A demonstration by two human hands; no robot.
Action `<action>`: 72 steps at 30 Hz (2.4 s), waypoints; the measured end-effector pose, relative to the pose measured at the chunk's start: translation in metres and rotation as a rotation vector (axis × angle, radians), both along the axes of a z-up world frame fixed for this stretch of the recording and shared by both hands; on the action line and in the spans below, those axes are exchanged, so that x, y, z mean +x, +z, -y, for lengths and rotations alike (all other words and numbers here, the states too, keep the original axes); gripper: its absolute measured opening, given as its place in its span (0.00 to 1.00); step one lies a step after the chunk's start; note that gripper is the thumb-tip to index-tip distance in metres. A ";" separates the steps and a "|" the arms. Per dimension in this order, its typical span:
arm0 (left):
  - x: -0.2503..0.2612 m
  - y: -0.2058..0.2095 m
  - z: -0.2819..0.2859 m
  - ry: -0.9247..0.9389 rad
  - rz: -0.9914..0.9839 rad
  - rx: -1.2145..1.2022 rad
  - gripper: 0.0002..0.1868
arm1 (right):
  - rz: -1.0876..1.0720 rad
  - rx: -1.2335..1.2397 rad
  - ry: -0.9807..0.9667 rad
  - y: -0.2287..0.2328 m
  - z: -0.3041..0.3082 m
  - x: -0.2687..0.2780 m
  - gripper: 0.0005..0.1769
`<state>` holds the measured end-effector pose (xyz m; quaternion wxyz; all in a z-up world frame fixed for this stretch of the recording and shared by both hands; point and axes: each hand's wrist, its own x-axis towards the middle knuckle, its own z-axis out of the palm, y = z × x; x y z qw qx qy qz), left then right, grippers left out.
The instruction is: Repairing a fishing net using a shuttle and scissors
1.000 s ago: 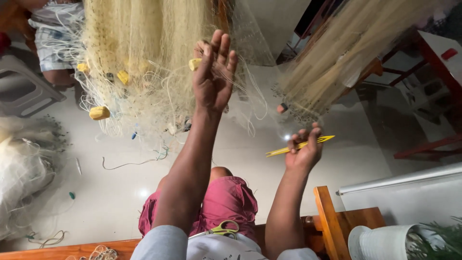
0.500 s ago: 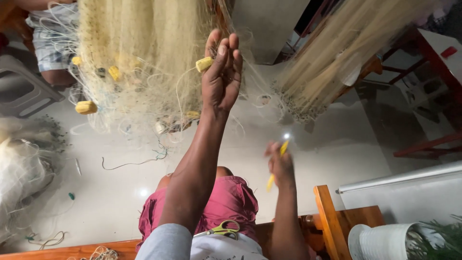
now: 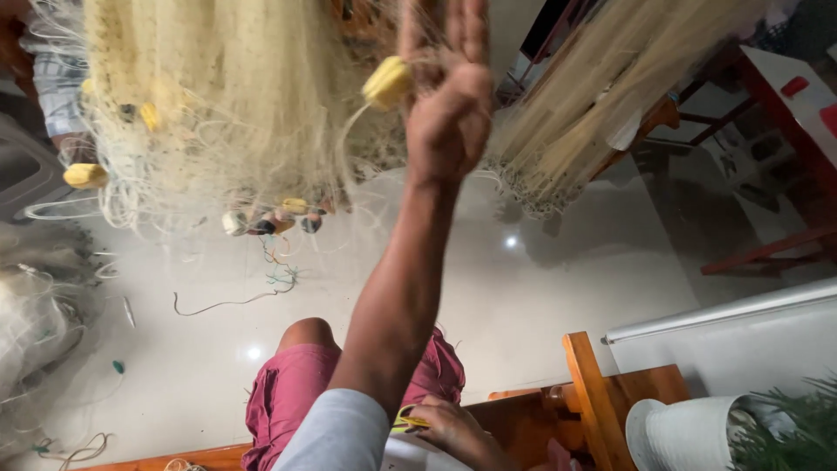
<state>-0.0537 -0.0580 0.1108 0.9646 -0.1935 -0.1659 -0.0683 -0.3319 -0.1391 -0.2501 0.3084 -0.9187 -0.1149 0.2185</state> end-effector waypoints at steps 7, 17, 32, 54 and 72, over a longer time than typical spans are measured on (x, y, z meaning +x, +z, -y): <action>0.063 -0.031 -0.022 0.678 0.311 0.154 0.08 | -0.043 -0.142 -0.046 -0.011 -0.012 0.000 0.17; 0.060 -0.095 -0.032 0.396 0.339 0.156 0.06 | -0.004 -0.226 0.079 0.003 -0.011 0.013 0.28; 0.052 -0.129 -0.107 0.385 0.061 0.522 0.11 | 0.198 0.665 -0.190 0.124 0.059 0.104 0.33; 0.021 -0.124 -0.095 0.540 0.069 0.714 0.12 | 1.254 -0.113 0.038 0.303 0.017 0.229 0.36; 0.021 -0.106 -0.107 0.807 0.074 0.976 0.12 | 1.145 -0.085 0.098 0.326 0.000 0.253 0.34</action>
